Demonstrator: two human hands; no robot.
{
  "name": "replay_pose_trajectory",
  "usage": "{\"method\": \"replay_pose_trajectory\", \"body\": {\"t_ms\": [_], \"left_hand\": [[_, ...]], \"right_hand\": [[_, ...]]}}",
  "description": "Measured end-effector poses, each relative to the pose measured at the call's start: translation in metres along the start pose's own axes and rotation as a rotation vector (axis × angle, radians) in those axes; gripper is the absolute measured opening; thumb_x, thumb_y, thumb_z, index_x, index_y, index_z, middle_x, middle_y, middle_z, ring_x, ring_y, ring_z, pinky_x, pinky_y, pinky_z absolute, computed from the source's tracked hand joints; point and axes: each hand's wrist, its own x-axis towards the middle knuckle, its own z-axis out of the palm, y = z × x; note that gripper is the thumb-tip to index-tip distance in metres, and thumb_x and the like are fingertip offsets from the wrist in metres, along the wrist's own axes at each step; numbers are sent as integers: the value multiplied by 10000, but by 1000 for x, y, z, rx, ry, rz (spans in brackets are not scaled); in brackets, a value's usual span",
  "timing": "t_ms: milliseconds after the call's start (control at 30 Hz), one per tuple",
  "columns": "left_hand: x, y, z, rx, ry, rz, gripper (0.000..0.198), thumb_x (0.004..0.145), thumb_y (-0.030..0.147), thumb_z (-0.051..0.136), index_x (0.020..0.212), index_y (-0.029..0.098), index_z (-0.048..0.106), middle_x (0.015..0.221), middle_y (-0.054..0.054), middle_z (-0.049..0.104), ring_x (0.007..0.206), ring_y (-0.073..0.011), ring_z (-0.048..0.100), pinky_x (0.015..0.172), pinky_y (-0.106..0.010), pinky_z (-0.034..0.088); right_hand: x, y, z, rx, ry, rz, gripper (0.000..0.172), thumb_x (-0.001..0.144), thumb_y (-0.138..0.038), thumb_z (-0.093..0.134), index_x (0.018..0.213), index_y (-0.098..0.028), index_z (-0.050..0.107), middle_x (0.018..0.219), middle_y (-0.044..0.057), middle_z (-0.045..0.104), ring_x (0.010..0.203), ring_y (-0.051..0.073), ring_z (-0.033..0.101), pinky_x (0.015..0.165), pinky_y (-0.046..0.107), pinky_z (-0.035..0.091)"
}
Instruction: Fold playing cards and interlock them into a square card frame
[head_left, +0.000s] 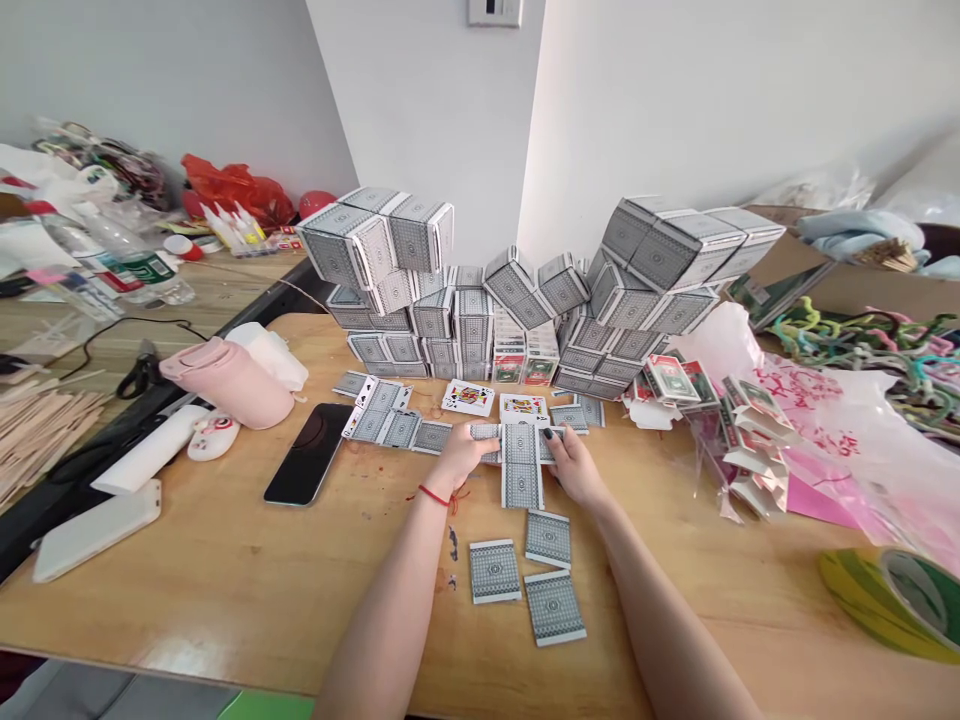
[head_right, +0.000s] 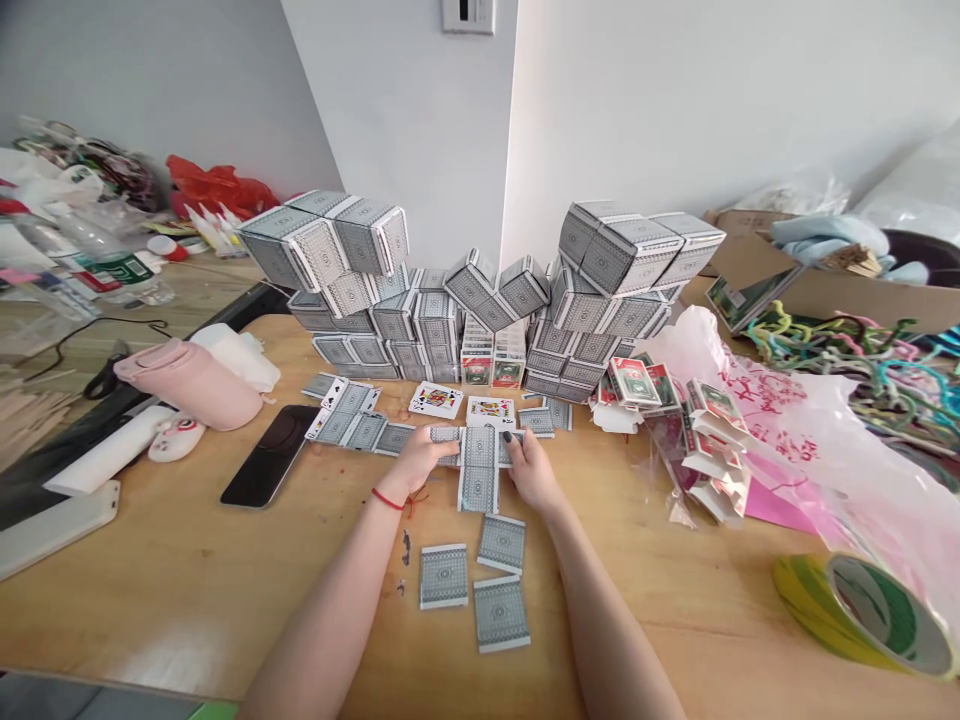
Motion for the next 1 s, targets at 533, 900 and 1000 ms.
{"method": "replay_pose_trajectory", "body": {"t_ms": [533,900,1000], "left_hand": [[-5,7,5,6,8,0,158,592,178,625,731,112,662,708,-38,668,630,-133,571,596,-239,421],[-4,5,6,30,25,6,116,581,162,613,681,111,641,684,-27,649,608,-115,546,581,-223,401],[-5,8,7,17,33,-12,96,571,169,630,651,115,630,661,-17,643,587,-111,540,564,-220,400]], "right_hand": [[3,7,6,-130,42,-145,353,787,-555,406,804,-216,505,752,35,623,730,217,562,612,320,450],[3,10,6,-167,28,-133,363,798,-554,385,832,-211,496,832,56,627,793,228,559,662,339,453],[3,12,7,-159,31,-126,365,800,-559,374,833,-214,490,842,56,626,803,227,559,660,336,454]]}}
